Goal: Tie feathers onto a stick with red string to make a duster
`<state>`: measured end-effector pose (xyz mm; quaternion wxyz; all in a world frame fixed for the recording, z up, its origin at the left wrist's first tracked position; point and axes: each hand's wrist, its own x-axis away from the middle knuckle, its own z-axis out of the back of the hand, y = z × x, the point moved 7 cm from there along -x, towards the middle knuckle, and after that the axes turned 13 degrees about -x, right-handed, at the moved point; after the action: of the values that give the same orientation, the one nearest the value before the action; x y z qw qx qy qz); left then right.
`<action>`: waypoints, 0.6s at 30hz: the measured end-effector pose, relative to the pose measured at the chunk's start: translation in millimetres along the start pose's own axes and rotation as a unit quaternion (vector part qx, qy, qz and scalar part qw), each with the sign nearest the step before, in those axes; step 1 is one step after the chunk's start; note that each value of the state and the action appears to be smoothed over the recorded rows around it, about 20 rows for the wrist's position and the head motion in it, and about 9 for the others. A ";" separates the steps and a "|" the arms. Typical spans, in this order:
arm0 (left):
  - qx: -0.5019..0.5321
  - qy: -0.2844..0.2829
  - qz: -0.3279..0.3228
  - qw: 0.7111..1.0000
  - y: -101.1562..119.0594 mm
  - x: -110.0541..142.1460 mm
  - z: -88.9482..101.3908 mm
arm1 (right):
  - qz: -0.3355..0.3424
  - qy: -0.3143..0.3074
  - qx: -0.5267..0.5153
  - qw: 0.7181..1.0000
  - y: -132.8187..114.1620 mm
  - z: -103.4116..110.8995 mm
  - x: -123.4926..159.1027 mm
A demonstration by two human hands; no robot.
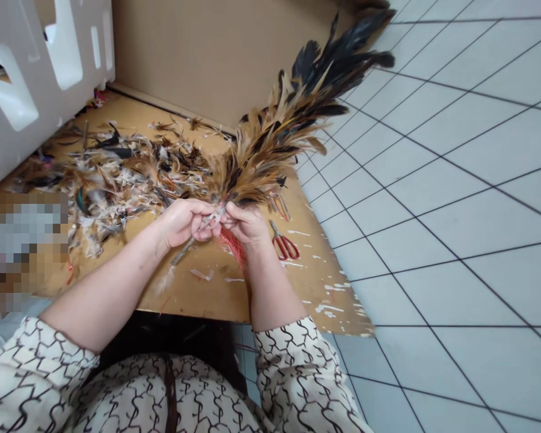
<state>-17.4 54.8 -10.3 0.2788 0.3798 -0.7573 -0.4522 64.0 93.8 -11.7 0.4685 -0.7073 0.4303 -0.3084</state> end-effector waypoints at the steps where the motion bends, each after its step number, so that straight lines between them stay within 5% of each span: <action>1: -0.002 0.004 0.001 1.000 -0.1 0.2 0.1 | -0.001 0.000 -0.001 1.000 0.5 0.7 -0.1; 10: 0.016 -0.032 -0.011 0.999 0.3 1.6 -6.6 | 0.013 0.019 -0.020 1.000 -3.9 2.2 1.7; 18: 0.075 -0.065 0.018 0.995 -8.7 -1.0 -8.8 | -0.005 -0.028 -0.014 0.999 -4.8 -6.1 4.3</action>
<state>-7.3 48.8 -14.3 0.2077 0.3557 -0.8122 -0.4131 62.3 88.4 -4.8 0.4686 -0.7244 0.4177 -0.2847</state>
